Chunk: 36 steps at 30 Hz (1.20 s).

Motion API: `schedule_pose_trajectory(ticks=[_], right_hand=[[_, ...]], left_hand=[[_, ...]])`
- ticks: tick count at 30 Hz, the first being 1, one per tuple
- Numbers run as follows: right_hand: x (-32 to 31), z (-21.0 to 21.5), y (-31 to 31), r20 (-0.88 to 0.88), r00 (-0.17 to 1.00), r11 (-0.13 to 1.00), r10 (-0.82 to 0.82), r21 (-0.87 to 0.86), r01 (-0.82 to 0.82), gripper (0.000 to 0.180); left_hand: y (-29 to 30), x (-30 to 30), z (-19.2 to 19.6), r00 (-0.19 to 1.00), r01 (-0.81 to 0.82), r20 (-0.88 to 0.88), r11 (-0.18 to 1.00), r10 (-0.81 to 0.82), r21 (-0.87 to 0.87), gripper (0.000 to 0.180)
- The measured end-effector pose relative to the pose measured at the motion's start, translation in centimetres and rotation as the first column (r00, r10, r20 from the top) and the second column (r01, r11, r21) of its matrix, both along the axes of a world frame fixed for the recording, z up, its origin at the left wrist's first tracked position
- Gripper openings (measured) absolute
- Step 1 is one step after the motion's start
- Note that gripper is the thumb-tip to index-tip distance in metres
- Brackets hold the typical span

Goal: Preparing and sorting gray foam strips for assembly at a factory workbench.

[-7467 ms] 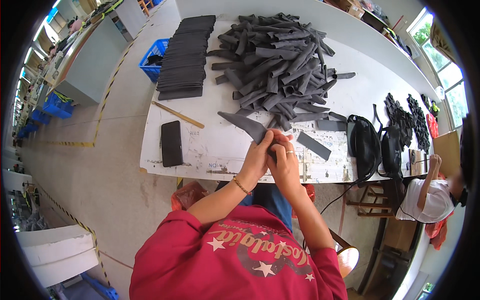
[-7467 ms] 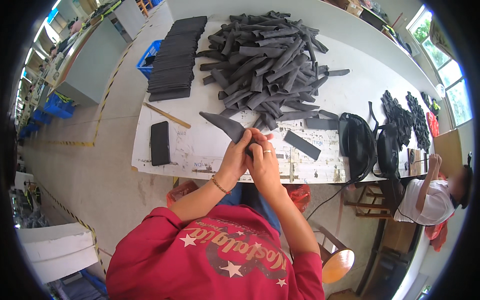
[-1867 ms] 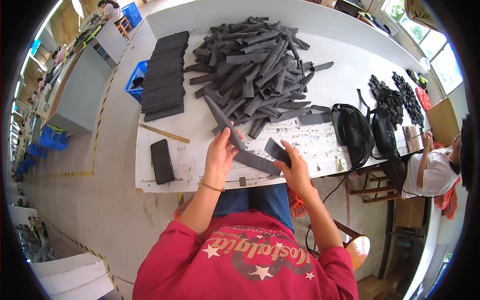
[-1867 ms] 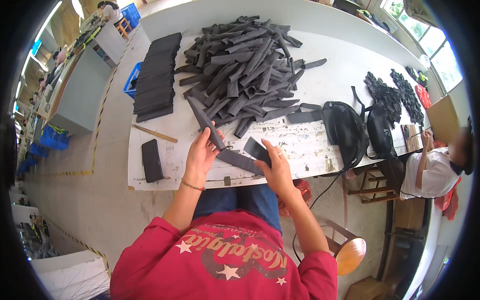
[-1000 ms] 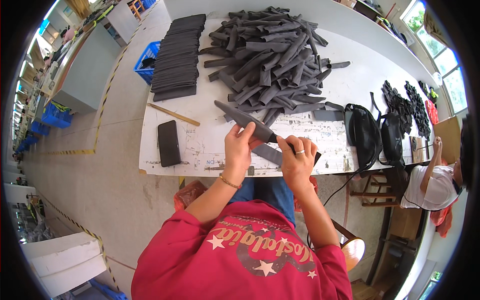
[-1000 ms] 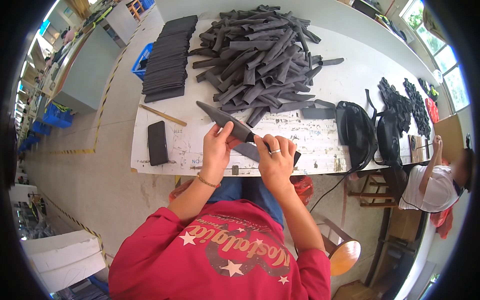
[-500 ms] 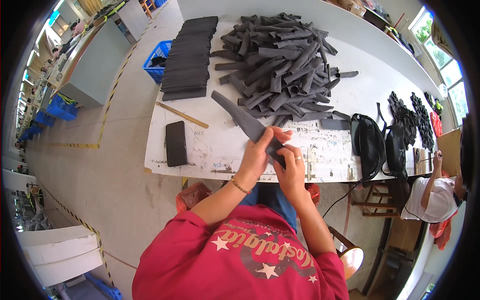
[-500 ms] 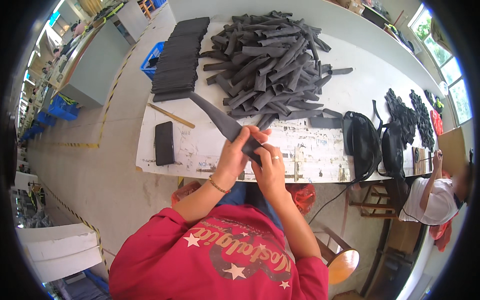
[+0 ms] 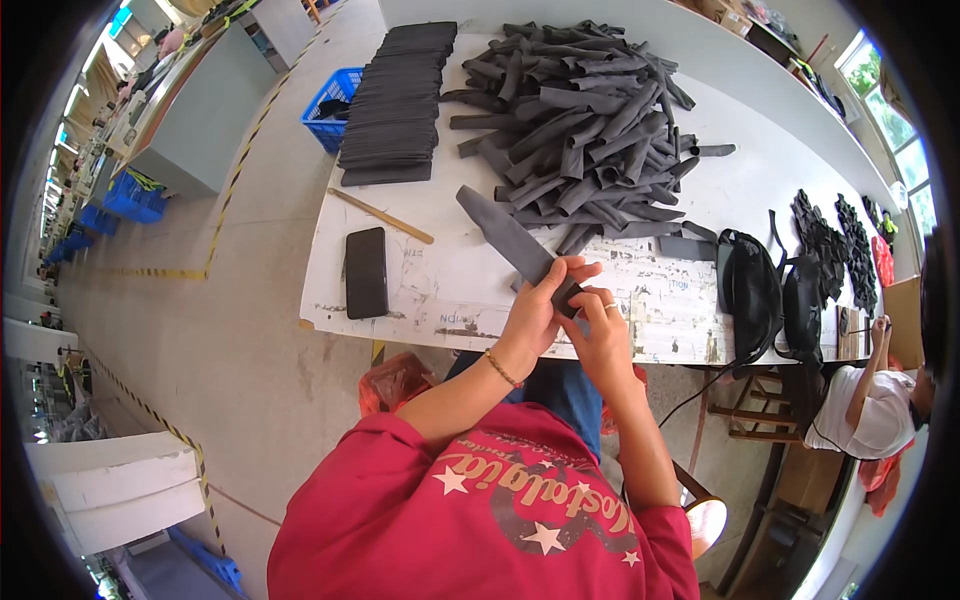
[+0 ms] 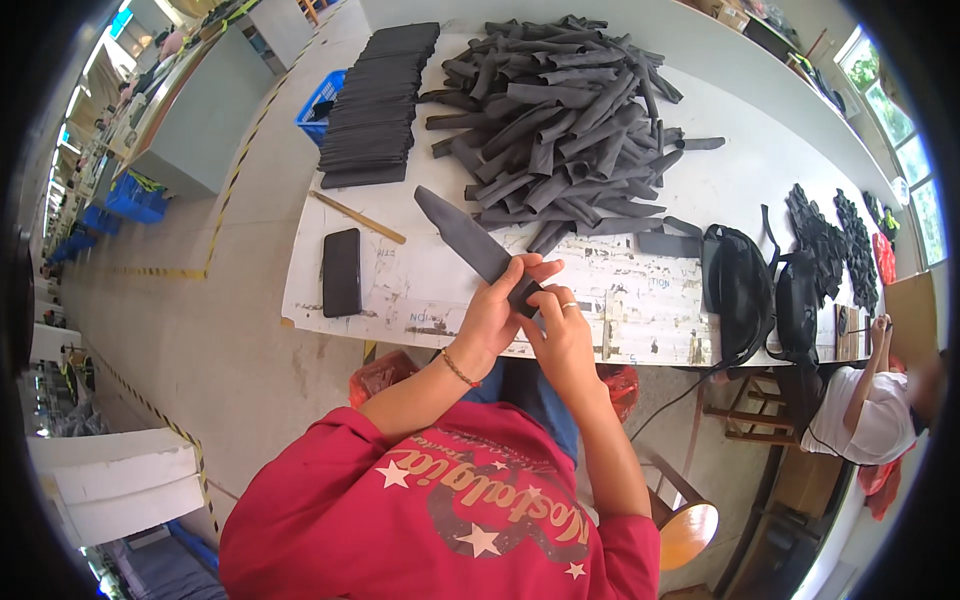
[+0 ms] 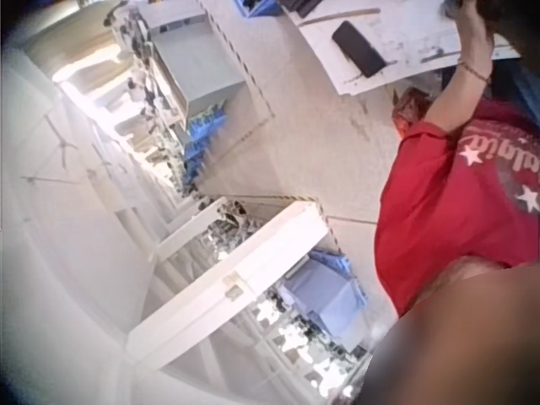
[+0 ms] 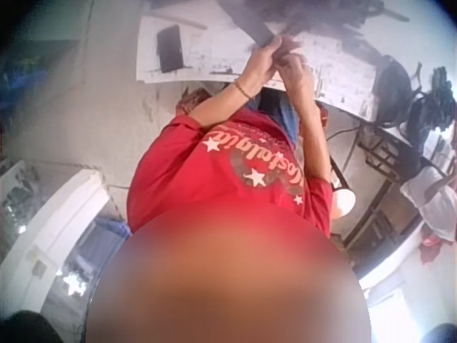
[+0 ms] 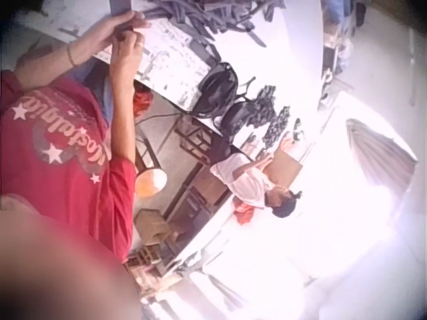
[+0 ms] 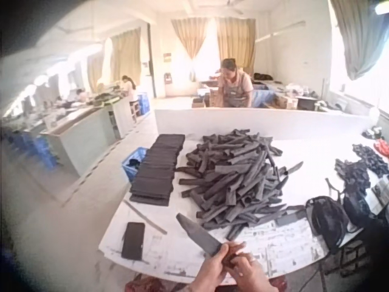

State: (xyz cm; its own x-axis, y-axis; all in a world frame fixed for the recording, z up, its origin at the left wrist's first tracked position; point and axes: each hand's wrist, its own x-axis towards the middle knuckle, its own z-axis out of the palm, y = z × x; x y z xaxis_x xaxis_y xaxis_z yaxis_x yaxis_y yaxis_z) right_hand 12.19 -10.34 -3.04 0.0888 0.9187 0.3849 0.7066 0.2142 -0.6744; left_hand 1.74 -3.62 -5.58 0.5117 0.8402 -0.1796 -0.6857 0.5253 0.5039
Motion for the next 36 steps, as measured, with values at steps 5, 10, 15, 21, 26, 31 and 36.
schedule_pose_trajectory(ticks=[5,10,15,21,26,31,36], right_hand=[[1.5,-0.1,-0.6,0.101,0.993,0.995,0.053,0.082,-0.062,0.016],[0.9,1.7,0.5,0.086,0.992,0.969,0.087,0.225,-0.105,0.015],[0.6,1.9,0.8,0.078,0.991,0.959,0.107,0.256,-0.124,0.016],[0.5,2.2,1.1,0.054,0.990,0.955,0.132,0.262,-0.141,0.017],[0.8,2.2,1.4,0.070,0.983,0.959,0.172,0.218,-0.183,0.016],[0.6,2.1,1.1,-0.191,0.976,0.995,0.101,0.019,-0.099,0.012],[-1.4,-0.8,2.8,-0.537,0.837,0.983,-0.106,0.071,0.170,0.013]], left_hand=[[2.5,-1.5,1.9,0.994,-0.092,0.066,0.996,0.092,-0.010,0.038],[2.0,-1.0,3.3,0.979,-0.190,0.093,0.975,0.180,0.118,0.034],[0.8,-0.7,3.3,0.963,-0.249,0.128,0.963,0.235,0.102,0.035],[0.1,-0.2,3.1,0.959,-0.258,0.140,0.964,0.248,0.058,0.032],[-0.2,0.0,2.8,0.966,-0.227,0.147,0.970,0.213,0.088,0.032],[0.3,-0.2,2.1,0.975,-0.203,0.111,0.976,0.194,0.073,0.035],[1.6,-0.1,2.0,0.976,-0.205,0.082,0.978,0.201,0.048,0.039]])
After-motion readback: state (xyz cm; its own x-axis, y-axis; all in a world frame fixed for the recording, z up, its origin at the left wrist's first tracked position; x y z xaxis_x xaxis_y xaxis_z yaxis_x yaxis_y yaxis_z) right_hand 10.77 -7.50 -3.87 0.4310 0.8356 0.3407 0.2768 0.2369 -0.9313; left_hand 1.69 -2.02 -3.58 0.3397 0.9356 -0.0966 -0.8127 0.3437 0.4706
